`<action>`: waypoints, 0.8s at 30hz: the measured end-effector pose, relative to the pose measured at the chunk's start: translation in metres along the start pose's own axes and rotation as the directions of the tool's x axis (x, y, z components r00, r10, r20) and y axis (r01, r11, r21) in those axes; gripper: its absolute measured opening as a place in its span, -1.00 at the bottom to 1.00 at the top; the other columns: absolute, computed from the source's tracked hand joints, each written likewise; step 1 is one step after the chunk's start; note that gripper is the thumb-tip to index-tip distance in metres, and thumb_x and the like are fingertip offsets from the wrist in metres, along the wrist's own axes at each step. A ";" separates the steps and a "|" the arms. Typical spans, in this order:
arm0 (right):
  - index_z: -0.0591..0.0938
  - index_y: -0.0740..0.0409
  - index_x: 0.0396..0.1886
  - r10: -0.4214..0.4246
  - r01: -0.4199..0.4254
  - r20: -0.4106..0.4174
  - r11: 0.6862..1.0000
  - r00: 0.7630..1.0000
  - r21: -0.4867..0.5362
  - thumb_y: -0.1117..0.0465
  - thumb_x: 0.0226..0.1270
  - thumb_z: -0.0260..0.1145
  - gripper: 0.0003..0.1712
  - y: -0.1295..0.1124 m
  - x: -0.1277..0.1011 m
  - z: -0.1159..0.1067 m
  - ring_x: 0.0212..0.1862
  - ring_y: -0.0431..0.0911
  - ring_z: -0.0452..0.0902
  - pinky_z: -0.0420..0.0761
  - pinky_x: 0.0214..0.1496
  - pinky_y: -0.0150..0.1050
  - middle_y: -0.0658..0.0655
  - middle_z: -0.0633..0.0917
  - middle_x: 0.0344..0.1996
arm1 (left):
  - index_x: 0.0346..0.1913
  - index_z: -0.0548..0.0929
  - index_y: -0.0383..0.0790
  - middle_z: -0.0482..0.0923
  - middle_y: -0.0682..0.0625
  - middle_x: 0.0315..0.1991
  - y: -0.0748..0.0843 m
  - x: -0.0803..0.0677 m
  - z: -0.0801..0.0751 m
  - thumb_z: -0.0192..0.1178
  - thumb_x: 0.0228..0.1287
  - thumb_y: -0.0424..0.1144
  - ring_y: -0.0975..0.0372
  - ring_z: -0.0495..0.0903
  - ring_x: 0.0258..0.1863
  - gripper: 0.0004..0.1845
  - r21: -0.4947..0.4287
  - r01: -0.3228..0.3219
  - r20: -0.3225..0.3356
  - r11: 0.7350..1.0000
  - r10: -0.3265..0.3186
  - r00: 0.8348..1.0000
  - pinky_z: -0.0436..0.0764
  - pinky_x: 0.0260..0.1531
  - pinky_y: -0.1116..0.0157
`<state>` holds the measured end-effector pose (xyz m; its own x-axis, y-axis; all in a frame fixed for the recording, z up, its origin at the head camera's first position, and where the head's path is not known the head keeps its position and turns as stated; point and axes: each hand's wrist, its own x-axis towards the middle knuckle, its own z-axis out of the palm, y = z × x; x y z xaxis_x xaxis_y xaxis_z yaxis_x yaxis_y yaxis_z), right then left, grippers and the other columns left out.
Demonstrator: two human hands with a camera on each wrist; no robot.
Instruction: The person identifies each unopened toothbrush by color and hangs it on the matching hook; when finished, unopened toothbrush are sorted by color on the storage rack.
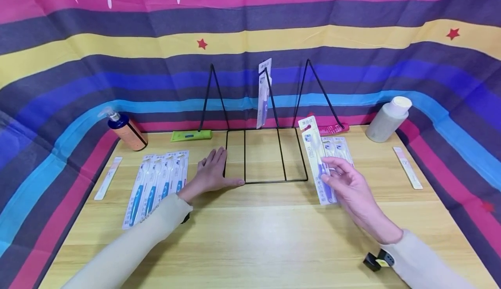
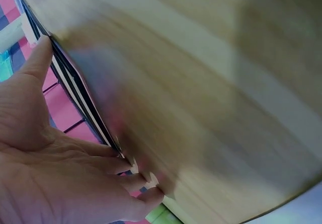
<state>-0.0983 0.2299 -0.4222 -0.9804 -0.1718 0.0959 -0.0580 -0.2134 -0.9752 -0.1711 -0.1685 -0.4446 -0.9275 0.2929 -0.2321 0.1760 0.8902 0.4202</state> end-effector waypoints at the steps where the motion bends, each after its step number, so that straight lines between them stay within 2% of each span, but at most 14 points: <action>1: 0.62 0.24 0.38 -0.037 0.037 0.015 0.999 0.999 -0.007 0.54 0.61 0.24 -0.56 0.001 0.002 0.005 0.08 -0.21 0.60 0.63 0.09 -0.39 0.04 0.66 0.13 | 0.75 -0.08 -0.43 -0.22 -0.31 0.78 0.000 0.000 -0.001 0.37 0.31 0.44 -0.24 -0.26 0.73 0.36 -0.001 -0.003 -0.001 1.000 0.003 1.000 -0.13 0.56 -0.39; 6: 0.60 0.25 0.32 -0.160 0.162 0.079 0.987 0.984 -0.018 0.57 0.62 0.19 -0.60 -0.003 0.013 0.027 0.15 -0.13 0.63 0.63 0.16 -0.31 0.10 0.68 0.14 | 0.75 -0.08 -0.44 -0.22 -0.32 0.77 0.000 -0.001 -0.001 0.39 0.31 0.42 -0.26 -0.25 0.73 0.36 -0.001 -0.008 -0.004 1.000 0.008 1.000 -0.09 0.54 -0.40; 9: 0.60 0.22 0.29 -0.218 0.218 0.066 0.976 0.974 0.002 0.60 0.60 0.18 -0.58 -0.008 0.019 0.040 0.18 -0.11 0.62 0.61 0.20 -0.30 0.12 0.67 0.19 | 0.75 -0.08 -0.44 -0.23 -0.31 0.78 0.000 0.000 0.000 0.39 0.31 0.43 -0.25 -0.25 0.73 0.37 0.006 -0.012 -0.003 1.000 0.012 1.000 -0.08 0.54 -0.40; 12: 0.61 0.19 0.28 -0.256 0.256 0.058 0.967 0.965 -0.006 0.61 0.57 0.19 -0.57 -0.011 0.026 0.053 0.15 -0.10 0.62 0.62 0.14 -0.30 0.14 0.69 0.17 | 0.75 -0.07 -0.45 -0.22 -0.32 0.77 0.001 0.000 0.000 0.38 0.31 0.43 -0.26 -0.24 0.73 0.36 0.012 -0.012 -0.005 1.000 0.012 1.000 -0.07 0.53 -0.40; 16: 0.62 0.16 0.27 -0.248 0.254 0.076 0.965 0.966 -0.070 0.54 0.59 0.24 -0.61 -0.012 0.034 0.066 0.16 -0.07 0.63 0.66 0.08 -0.28 0.15 0.72 0.17 | 0.75 -0.07 -0.44 -0.22 -0.32 0.78 0.001 0.000 0.000 0.38 0.31 0.43 -0.25 -0.24 0.73 0.36 0.021 -0.003 -0.002 1.000 0.004 1.000 -0.07 0.54 -0.40; 20: 0.61 0.20 0.31 -0.229 0.239 0.109 0.967 0.967 -0.093 0.50 0.59 0.27 -0.61 -0.011 0.041 0.075 0.25 0.00 0.63 0.68 0.18 -0.20 0.16 0.72 0.22 | 0.76 -0.07 -0.43 -0.22 -0.31 0.78 0.000 0.002 0.000 0.37 0.30 0.45 -0.25 -0.23 0.73 0.37 0.030 -0.002 -0.006 1.000 0.002 1.000 -0.07 0.54 -0.40; 24: 0.58 0.22 0.43 -0.216 0.227 0.138 0.972 0.967 -0.069 0.50 0.57 0.28 -0.51 -0.007 0.052 0.081 0.28 0.07 0.59 0.64 0.28 -0.16 0.19 0.66 0.28 | 0.75 -0.07 -0.43 -0.21 -0.32 0.77 -0.001 0.002 0.000 0.37 0.31 0.45 -0.25 -0.22 0.73 0.37 0.031 -0.006 -0.009 0.999 0.007 1.000 -0.07 0.54 -0.40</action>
<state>-0.1339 0.1445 -0.3940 -0.9092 -0.2532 0.3305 -0.2916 -0.1794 -0.9396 -0.1726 -0.1686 -0.4450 -0.9293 0.2955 -0.2214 0.1921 0.8989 0.3938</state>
